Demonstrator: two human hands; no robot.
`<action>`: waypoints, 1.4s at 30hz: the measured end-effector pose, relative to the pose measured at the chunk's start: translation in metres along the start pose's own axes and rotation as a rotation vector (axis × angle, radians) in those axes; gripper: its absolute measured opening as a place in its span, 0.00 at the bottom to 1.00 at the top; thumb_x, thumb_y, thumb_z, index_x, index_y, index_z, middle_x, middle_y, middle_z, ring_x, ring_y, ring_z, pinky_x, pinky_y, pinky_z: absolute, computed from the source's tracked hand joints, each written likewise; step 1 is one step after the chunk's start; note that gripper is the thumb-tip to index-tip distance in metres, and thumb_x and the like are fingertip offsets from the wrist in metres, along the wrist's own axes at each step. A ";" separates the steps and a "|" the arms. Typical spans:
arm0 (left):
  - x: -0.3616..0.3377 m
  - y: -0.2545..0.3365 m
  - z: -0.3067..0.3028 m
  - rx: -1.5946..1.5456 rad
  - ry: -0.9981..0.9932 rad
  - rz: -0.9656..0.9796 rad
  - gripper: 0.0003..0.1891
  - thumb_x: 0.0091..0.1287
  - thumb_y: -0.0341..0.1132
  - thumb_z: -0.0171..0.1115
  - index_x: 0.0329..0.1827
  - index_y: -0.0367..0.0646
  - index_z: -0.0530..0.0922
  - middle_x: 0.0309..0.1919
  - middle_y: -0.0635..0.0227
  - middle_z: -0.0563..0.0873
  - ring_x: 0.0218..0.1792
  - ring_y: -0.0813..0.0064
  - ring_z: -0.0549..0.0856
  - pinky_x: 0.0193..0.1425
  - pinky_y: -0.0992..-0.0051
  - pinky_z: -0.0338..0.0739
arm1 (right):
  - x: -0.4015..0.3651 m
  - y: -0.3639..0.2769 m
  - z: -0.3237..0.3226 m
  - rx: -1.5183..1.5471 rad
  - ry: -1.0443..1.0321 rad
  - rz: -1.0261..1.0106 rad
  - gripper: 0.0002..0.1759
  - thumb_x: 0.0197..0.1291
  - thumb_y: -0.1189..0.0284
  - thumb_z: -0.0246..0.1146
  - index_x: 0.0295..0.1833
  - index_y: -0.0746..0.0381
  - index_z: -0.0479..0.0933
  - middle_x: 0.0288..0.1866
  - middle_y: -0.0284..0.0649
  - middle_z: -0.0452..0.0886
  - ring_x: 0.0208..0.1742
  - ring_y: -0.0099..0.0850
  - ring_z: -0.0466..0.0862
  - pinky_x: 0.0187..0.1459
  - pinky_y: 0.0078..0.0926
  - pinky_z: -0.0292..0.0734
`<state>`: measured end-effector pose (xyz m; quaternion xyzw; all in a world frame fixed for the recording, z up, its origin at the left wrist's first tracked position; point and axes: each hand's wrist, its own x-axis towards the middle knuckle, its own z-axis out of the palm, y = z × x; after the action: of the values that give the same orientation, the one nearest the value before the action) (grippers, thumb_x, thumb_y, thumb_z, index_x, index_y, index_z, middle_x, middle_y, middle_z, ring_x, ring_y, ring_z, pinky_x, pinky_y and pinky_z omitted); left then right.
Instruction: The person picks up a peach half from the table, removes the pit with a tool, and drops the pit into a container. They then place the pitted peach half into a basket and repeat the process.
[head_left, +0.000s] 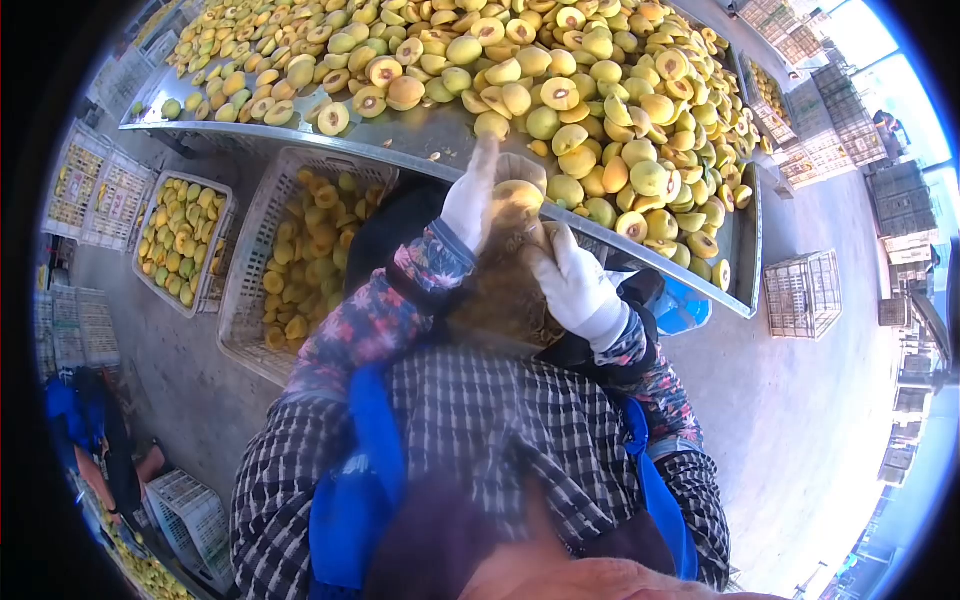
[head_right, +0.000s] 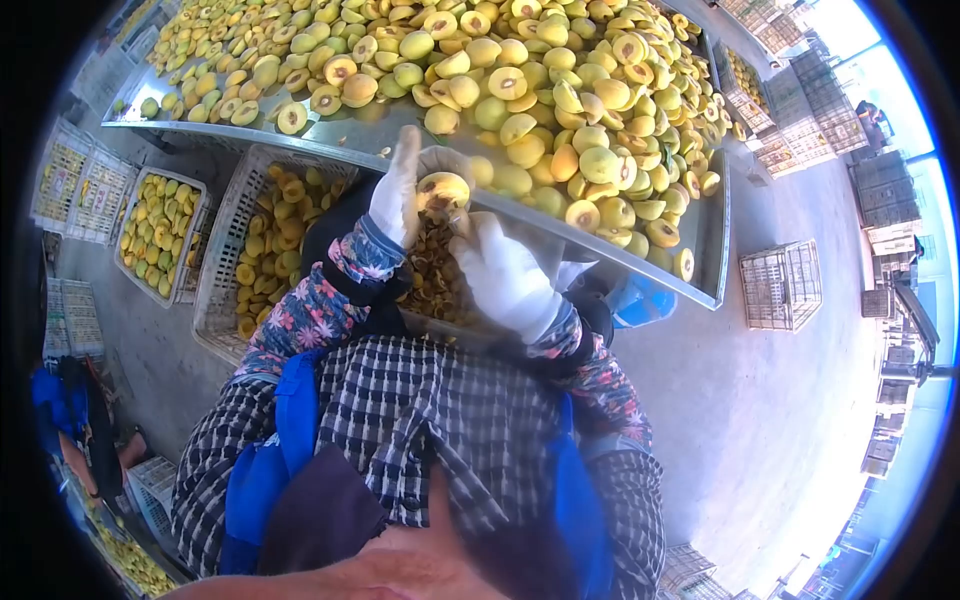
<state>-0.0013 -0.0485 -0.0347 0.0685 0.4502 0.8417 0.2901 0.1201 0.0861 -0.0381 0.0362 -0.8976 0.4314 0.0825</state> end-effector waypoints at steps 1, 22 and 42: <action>-0.007 -0.004 0.004 -0.054 -0.003 0.100 0.34 0.74 0.63 0.43 0.45 0.35 0.76 0.37 0.57 0.84 0.34 0.69 0.85 0.39 0.74 0.82 | 0.001 0.002 -0.001 0.204 -0.067 0.127 0.12 0.67 0.68 0.59 0.50 0.63 0.70 0.29 0.46 0.78 0.27 0.43 0.80 0.29 0.36 0.75; -0.011 -0.007 0.006 -0.071 0.018 -0.093 0.28 0.72 0.58 0.53 0.39 0.35 0.76 0.34 0.55 0.83 0.30 0.63 0.85 0.37 0.66 0.85 | 0.002 0.003 -0.013 1.475 -0.606 0.616 0.20 0.72 0.57 0.54 0.62 0.56 0.71 0.25 0.27 0.67 0.21 0.19 0.65 0.20 0.15 0.54; -0.006 0.094 -0.122 1.313 0.381 0.305 0.16 0.66 0.39 0.66 0.51 0.39 0.82 0.43 0.61 0.87 0.44 0.70 0.86 0.51 0.72 0.79 | -0.059 0.059 -0.008 -0.071 -0.480 0.124 0.26 0.64 0.73 0.56 0.65 0.70 0.59 0.55 0.55 0.80 0.55 0.51 0.80 0.56 0.38 0.76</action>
<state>-0.0827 -0.1793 -0.0306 0.1432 0.8939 0.4244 -0.0163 0.1711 0.1290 -0.0886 0.0795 -0.9066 0.3828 -0.1586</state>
